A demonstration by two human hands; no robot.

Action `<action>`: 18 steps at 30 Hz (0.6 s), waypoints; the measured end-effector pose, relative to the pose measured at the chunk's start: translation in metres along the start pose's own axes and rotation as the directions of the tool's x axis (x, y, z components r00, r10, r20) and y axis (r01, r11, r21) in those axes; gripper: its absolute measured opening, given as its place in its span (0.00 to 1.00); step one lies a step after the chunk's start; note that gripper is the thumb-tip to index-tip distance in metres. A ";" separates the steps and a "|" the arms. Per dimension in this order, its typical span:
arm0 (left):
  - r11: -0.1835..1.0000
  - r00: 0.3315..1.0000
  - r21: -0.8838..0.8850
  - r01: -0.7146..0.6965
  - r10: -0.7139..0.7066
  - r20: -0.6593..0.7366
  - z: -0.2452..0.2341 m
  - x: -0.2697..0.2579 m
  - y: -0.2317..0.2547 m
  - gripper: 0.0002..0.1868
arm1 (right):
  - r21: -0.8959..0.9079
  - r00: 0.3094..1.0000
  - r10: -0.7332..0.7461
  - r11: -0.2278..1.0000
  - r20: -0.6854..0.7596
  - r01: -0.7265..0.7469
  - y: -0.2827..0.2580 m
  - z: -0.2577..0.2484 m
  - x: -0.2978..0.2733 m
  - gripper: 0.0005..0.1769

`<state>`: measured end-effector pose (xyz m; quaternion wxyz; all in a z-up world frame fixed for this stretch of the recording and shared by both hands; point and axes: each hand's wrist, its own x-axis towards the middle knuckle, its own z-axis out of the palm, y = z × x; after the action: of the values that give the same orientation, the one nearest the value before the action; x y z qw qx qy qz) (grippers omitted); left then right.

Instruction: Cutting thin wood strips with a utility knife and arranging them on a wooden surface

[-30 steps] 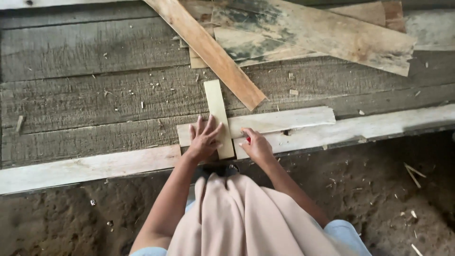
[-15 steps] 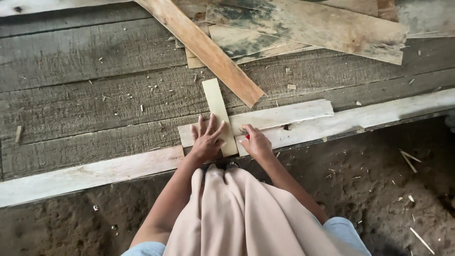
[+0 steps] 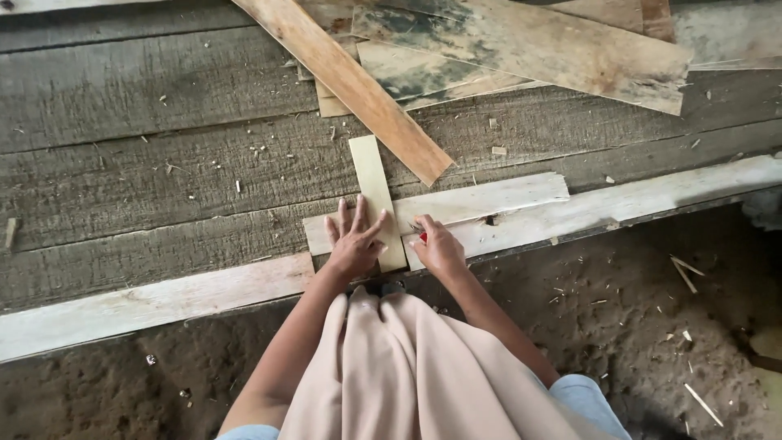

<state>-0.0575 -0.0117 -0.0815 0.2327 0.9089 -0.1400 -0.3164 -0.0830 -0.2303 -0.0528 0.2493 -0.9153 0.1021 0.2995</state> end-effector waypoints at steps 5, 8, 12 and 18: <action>0.999 1.000 0.040 0.003 -0.003 0.003 -0.004 -0.001 0.002 0.41 | 0.193 0.999 0.036 0.980 0.008 -0.037 0.004 -0.007 0.001 0.27; 0.999 1.000 0.037 -0.005 0.005 -0.002 -0.001 -0.001 0.001 0.41 | 0.439 0.997 0.073 0.896 -0.002 -0.065 0.015 -0.008 0.014 0.28; 0.999 1.000 0.035 0.007 -0.008 0.012 0.003 0.003 -0.001 0.41 | 0.572 0.993 0.117 0.813 0.027 -0.111 0.019 -0.004 0.033 0.27; 1.000 0.999 0.026 0.012 -0.013 0.030 -0.004 -0.001 0.004 0.41 | 0.519 0.982 0.121 0.836 0.142 -0.178 0.024 0.004 0.036 0.28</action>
<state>-0.0558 -0.0136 -0.0760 0.2169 0.9078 -0.1418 -0.3297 -0.0643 -0.2503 -0.0862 0.4726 -0.7834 0.2387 0.3254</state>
